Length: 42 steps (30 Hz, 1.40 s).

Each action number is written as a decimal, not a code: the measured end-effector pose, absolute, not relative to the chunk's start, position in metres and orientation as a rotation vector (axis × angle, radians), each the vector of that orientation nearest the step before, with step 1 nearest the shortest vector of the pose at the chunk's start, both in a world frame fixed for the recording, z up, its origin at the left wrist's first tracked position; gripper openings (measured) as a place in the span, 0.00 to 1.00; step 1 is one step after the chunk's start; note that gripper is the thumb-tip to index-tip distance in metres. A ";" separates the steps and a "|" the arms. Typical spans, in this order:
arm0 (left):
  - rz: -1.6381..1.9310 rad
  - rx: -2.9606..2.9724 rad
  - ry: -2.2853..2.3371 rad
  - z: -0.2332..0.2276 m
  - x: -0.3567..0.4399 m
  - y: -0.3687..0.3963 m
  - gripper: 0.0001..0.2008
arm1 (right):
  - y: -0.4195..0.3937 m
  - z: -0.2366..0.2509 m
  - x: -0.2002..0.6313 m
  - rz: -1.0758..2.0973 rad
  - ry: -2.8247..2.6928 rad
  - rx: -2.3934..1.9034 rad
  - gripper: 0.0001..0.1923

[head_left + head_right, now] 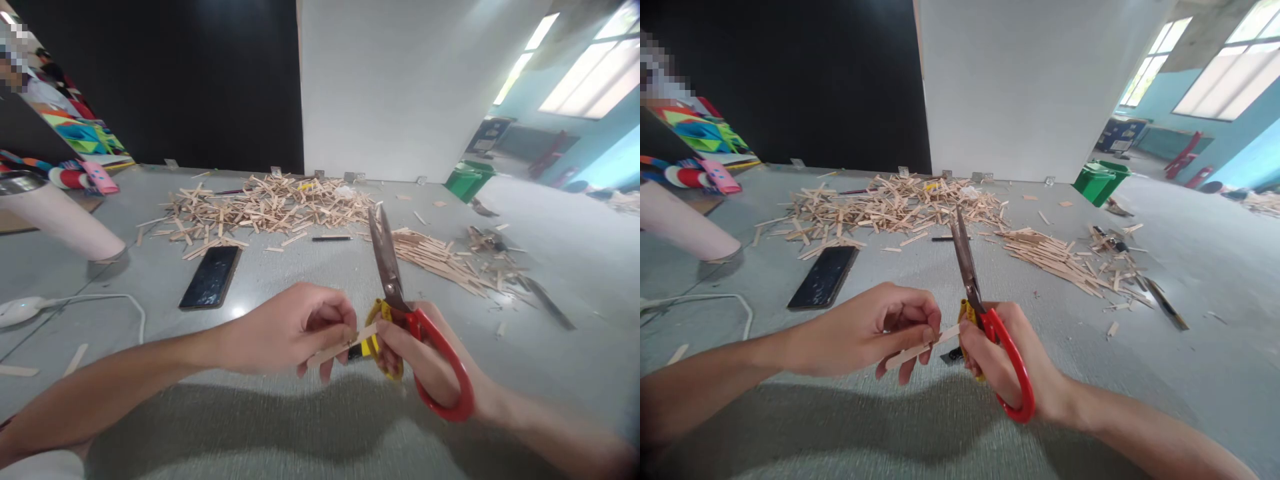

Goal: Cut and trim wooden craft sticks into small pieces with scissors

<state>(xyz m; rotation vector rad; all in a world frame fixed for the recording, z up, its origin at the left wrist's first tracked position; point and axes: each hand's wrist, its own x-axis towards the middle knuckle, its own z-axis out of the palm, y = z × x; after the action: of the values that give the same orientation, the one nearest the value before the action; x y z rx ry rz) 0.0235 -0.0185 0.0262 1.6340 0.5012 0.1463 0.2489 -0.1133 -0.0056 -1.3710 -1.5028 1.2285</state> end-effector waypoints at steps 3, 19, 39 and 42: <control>0.033 1.571 0.441 0.025 0.024 -0.013 0.11 | -0.112 -0.006 0.251 1.176 -1.489 -1.376 0.24; 0.660 1.792 0.580 0.027 0.014 -0.025 0.10 | -0.160 -0.005 0.279 1.653 -1.449 -1.338 0.30; 0.555 1.821 0.605 0.025 0.017 -0.030 0.08 | -0.151 0.001 0.266 1.766 -1.407 -1.438 0.35; 0.553 1.824 0.607 0.026 0.017 -0.030 0.08 | -0.148 0.004 0.262 1.724 -1.492 -1.460 0.39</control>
<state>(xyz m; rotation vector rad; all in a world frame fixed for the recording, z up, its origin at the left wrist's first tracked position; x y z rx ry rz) 0.0169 -0.0300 0.0263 1.8237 0.6070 0.5530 0.2625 -0.1480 0.0044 -1.4601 -1.4918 1.7235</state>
